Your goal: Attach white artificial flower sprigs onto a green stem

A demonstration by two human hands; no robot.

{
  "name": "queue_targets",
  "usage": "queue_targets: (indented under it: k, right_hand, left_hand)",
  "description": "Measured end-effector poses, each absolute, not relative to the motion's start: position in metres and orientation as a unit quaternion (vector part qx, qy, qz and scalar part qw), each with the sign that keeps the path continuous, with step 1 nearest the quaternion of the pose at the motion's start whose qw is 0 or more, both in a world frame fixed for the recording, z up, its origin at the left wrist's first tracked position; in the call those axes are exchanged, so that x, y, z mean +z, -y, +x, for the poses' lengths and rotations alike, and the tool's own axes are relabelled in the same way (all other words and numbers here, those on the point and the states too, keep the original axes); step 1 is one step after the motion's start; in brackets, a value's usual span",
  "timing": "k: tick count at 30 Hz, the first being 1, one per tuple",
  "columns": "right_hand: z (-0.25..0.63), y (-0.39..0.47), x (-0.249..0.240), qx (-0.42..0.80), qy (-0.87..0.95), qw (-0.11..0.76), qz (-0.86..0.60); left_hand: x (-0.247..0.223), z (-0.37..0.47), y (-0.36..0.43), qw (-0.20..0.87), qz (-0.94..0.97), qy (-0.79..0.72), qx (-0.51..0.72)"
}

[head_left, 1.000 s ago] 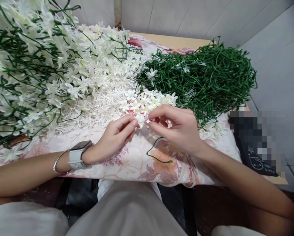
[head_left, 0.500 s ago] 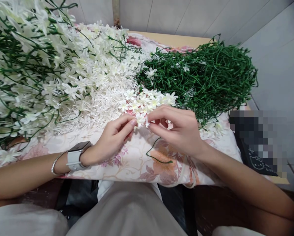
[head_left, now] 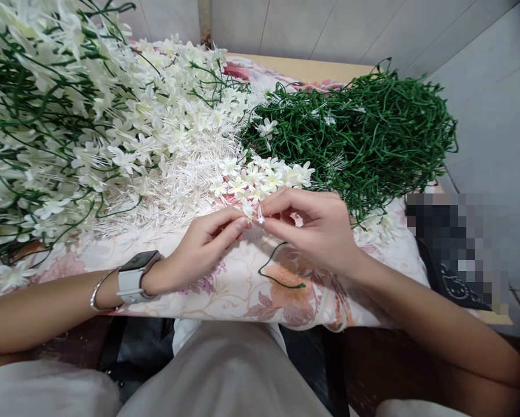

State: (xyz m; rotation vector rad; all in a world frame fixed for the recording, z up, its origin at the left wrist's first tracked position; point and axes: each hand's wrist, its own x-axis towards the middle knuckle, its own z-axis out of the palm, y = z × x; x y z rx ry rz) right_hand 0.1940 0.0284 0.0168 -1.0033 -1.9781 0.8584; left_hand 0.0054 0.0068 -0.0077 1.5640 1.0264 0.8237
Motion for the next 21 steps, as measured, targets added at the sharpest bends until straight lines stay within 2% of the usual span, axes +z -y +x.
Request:
queue_targets:
  k: [8,11,16,18,21]
  right_hand:
    - [0.195,-0.031,0.020,0.441,0.685,0.406,-0.414]
    - [0.196,-0.033,0.022,0.443,0.660,0.435,-0.424]
    - [0.201,-0.038,0.029,0.417,0.667,0.415,-0.456]
    - [0.205,-0.041,0.034,0.390,0.698,0.363,-0.478]
    - [0.209,-0.043,0.041,0.339,0.764,0.224,-0.501]
  left_hand:
    - [-0.010,0.005,-0.009,0.543,0.595,-0.463,0.370]
    - [-0.009,0.005,-0.009,0.542,0.589,-0.470,0.372]
    - [-0.009,0.006,-0.009,0.547,0.576,-0.477,0.376]
    - [-0.009,0.007,-0.009,0.550,0.570,-0.476,0.383]
    - [-0.010,0.007,-0.009,0.541,0.574,-0.477,0.387]
